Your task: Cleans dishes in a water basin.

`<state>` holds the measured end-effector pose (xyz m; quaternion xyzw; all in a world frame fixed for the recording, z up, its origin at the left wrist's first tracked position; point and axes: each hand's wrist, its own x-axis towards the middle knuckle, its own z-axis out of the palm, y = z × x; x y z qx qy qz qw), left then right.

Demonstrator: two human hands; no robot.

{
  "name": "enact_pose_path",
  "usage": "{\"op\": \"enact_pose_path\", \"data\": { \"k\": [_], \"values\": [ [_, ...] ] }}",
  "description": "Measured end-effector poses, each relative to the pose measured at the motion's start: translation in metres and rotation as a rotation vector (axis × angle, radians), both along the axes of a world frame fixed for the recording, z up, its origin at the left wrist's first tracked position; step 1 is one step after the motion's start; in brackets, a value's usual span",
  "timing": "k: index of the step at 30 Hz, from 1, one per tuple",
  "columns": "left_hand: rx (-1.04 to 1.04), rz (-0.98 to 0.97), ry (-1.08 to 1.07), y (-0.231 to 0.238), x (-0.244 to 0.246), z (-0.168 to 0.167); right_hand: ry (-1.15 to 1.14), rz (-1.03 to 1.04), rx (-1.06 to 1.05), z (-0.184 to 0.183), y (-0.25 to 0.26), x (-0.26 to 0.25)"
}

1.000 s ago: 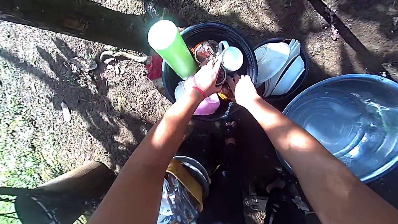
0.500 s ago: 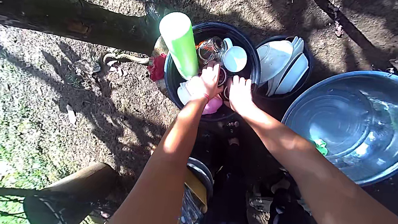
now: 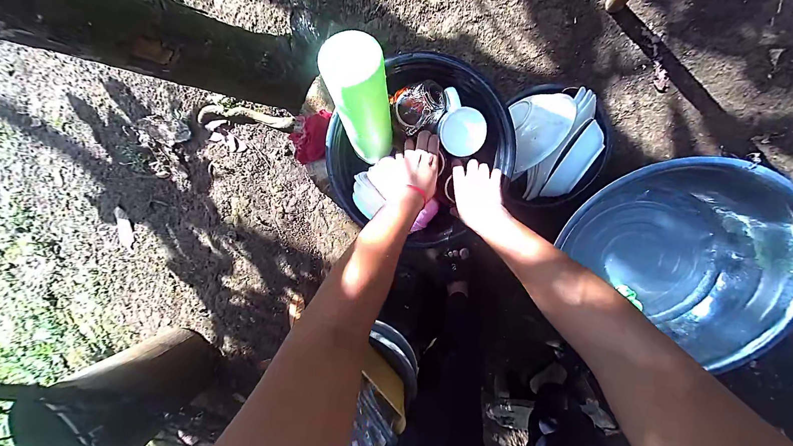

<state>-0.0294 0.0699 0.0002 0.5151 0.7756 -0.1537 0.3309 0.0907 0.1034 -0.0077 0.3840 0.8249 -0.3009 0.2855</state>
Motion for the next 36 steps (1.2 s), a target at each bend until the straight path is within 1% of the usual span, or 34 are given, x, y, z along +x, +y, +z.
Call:
{"op": "enact_pose_path", "data": {
  "k": [3,5,6,7,9,13,19,22,24,26,27,29,30,31,33,36],
  "values": [
    [0.349,0.091,0.031,-0.025,0.0,-0.009,0.085,-0.005,0.054,-0.009,-0.007,0.014],
    [0.425,0.108,0.048,-0.031,0.003,-0.012,0.113,0.021,0.086,-0.013,-0.012,0.018],
    [0.415,0.108,0.05,-0.03,0.003,-0.014,0.126,0.034,0.1,-0.015,-0.013,0.018],
    [0.354,0.103,0.04,-0.03,0.001,-0.012,0.134,0.046,0.101,-0.015,-0.014,0.016],
    [0.168,0.073,0.05,-0.024,-0.005,-0.003,0.142,0.063,0.099,-0.013,-0.015,0.009],
    [0.016,0.088,0.124,-0.011,-0.003,-0.002,0.101,0.099,0.089,-0.012,-0.009,0.004],
    [-0.065,0.109,0.15,-0.002,-0.003,-0.005,0.135,-0.009,0.112,-0.013,-0.013,-0.002],
    [-0.107,0.164,0.197,0.003,0.007,-0.006,0.158,-0.09,0.136,-0.02,-0.016,-0.001],
    [-0.106,0.162,0.223,-0.001,0.011,-0.004,0.191,-0.156,0.123,-0.02,-0.022,0.001],
    [0.004,0.172,0.173,-0.006,0.009,0.001,0.254,-0.209,0.088,-0.018,-0.022,0.009],
    [0.132,0.174,0.111,-0.017,0.009,0.004,0.318,-0.221,0.074,-0.017,-0.028,0.019],
    [0.467,0.211,-0.074,-0.049,0.018,0.015,0.505,-0.264,0.048,-0.013,-0.051,0.051],
    [0.628,0.242,-0.151,-0.059,0.029,0.02,0.587,-0.282,0.066,-0.01,-0.061,0.069],
    [0.719,0.288,-0.212,-0.07,0.045,0.026,0.628,-0.303,0.089,-0.006,-0.073,0.09],
    [0.739,0.386,-0.299,-0.096,0.091,0.031,0.605,-0.363,0.078,-0.001,-0.099,0.137],
    [0.776,0.429,-0.397,-0.115,0.16,0.011,0.545,-0.41,0.085,-0.005,-0.127,0.22]
  ]
}}
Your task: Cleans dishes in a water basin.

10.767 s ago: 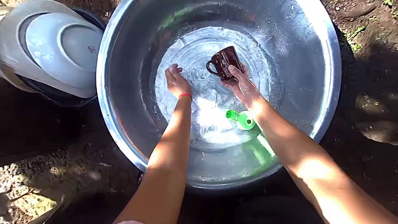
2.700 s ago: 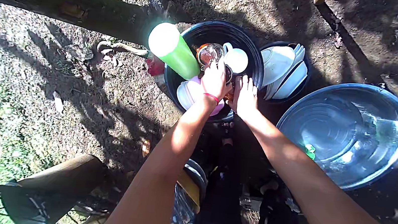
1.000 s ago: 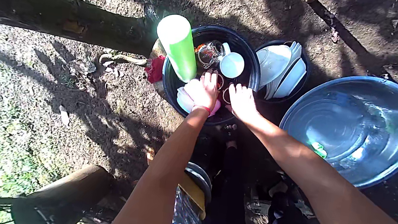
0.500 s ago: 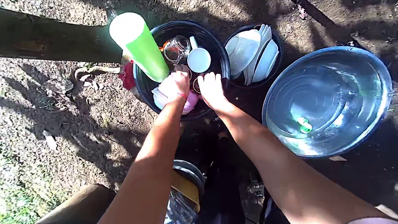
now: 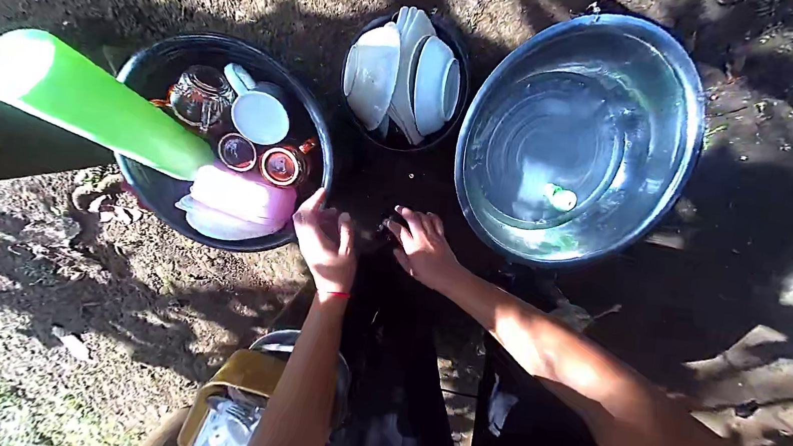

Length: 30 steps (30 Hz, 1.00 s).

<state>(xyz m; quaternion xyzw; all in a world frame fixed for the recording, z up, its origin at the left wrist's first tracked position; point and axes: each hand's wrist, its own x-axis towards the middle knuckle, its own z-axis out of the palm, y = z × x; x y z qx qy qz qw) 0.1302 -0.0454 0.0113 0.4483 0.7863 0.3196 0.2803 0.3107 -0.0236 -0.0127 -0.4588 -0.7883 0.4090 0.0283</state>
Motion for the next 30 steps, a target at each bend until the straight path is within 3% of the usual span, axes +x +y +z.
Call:
{"op": "enact_pose_path", "data": {
  "k": [4,7,10,13,16,20,23,26,30],
  "values": [
    [-0.05,0.105,-0.254,0.01,0.066,-0.008,-0.24,0.058,-0.272,0.0,-0.003,0.101],
    [-0.132,0.367,-0.535,0.022,0.097,0.001,-0.364,0.058,-0.303,0.008,0.003,0.159],
    [-0.221,0.629,-0.733,0.039,0.119,-0.011,-0.348,-0.042,-0.255,0.014,0.017,0.209],
    [-0.288,0.749,-0.805,0.054,0.125,-0.052,-0.351,-0.128,-0.251,0.009,0.035,0.248],
    [-0.351,0.71,-0.772,0.066,0.126,-0.114,-0.355,-0.147,-0.158,-0.01,0.057,0.274],
    [-0.469,0.45,-0.552,0.093,0.124,-0.206,-0.475,-0.031,-0.075,-0.059,0.093,0.251],
    [-0.399,0.208,-0.391,0.124,0.116,-0.256,-0.426,0.014,-0.054,-0.114,0.129,0.205],
    [-0.219,0.172,-0.416,0.147,0.11,-0.289,-0.315,-0.007,-0.005,-0.164,0.164,0.14],
    [-0.083,0.267,-0.497,0.154,0.125,-0.298,-0.212,-0.102,-0.019,-0.204,0.2,0.064]
  ]
}}
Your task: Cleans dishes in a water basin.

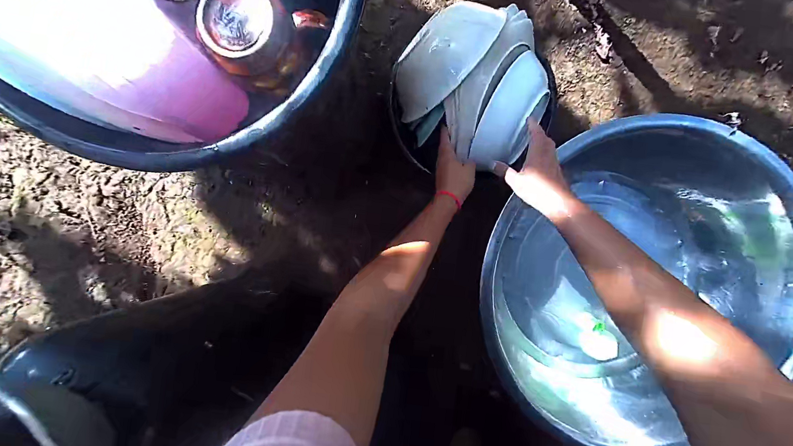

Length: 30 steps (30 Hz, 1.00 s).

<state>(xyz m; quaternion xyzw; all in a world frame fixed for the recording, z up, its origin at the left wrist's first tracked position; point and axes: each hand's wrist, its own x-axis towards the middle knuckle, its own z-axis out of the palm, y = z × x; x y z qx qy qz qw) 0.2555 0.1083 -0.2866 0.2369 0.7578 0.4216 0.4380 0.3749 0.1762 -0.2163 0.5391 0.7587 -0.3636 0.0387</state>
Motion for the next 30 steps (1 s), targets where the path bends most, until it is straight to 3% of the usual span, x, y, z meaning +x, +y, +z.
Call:
{"op": "enact_pose_path", "data": {
  "k": [6,12,22,28,30],
  "values": [
    [0.191,-0.107,-0.047,-0.007,0.017,0.001,-0.074,-0.289,0.063,-0.011,0.016,-0.062],
    [0.466,-0.201,-0.132,0.001,-0.006,-0.042,-0.14,-0.258,0.151,-0.014,0.023,-0.058],
    [0.242,-0.265,0.099,0.012,-0.031,-0.002,-0.082,-0.205,0.11,-0.014,0.039,-0.041],
    [-0.074,-0.49,0.296,0.037,-0.005,-0.025,-0.11,-0.139,0.073,-0.013,0.055,-0.038],
    [-0.01,-0.475,0.329,0.062,-0.002,-0.045,-0.106,-0.125,0.074,-0.011,0.058,-0.036]
  ]
}}
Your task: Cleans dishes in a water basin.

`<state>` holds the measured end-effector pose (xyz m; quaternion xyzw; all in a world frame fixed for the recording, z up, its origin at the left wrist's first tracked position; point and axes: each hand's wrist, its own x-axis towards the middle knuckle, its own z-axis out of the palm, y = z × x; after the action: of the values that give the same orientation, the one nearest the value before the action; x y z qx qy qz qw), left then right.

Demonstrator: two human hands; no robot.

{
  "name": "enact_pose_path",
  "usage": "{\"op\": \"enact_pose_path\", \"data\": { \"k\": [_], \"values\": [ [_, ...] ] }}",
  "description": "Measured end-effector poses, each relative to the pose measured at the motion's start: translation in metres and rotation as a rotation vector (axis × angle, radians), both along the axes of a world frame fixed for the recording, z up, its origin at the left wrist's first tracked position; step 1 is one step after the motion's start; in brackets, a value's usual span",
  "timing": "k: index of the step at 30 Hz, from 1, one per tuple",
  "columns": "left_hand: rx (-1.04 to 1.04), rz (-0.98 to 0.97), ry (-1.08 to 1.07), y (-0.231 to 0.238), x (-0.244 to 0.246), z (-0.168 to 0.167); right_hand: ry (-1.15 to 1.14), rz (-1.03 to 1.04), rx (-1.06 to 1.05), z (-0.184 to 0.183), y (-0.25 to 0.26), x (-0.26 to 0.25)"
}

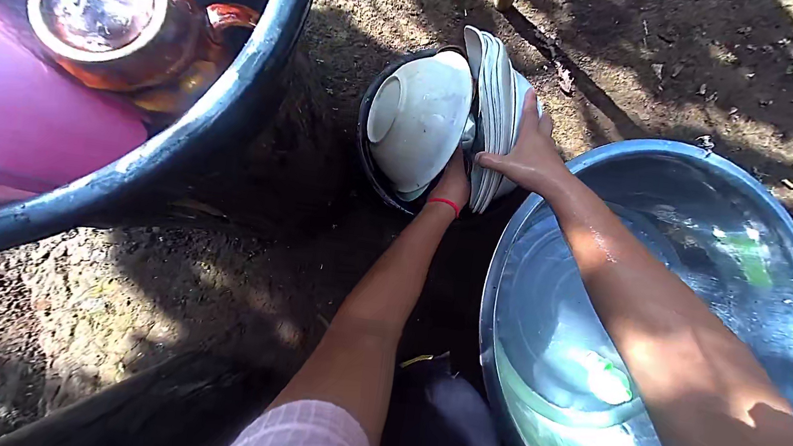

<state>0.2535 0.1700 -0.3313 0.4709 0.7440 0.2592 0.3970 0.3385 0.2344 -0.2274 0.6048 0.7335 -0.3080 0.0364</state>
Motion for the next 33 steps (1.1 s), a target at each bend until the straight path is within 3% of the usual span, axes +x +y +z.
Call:
{"op": "enact_pose_path", "data": {
  "k": [3,6,11,17,24,29,33],
  "values": [
    [0.115,-0.028,0.109,0.019,0.001,-0.012,0.0,-0.009,-0.001,-0.001,0.001,0.003],
    [0.035,-0.071,0.237,0.027,-0.001,-0.013,0.034,-0.003,-0.021,-0.004,0.006,0.008],
    [-0.183,-0.326,0.41,0.03,-0.003,-0.006,0.1,0.001,-0.042,-0.006,0.019,0.016],
    [-0.133,-0.502,0.467,0.005,-0.017,0.004,0.113,0.0,-0.097,-0.006,0.02,0.015],
    [-0.036,-0.559,0.532,-0.005,-0.026,0.047,0.171,0.006,-0.134,-0.006,0.025,0.023],
    [-0.046,-0.732,0.479,-0.022,-0.039,0.092,0.141,0.052,-0.101,-0.004,0.027,0.027],
    [-0.037,-0.845,0.384,-0.052,-0.04,0.113,0.367,0.074,-0.055,0.001,0.006,0.049]
  ]
}}
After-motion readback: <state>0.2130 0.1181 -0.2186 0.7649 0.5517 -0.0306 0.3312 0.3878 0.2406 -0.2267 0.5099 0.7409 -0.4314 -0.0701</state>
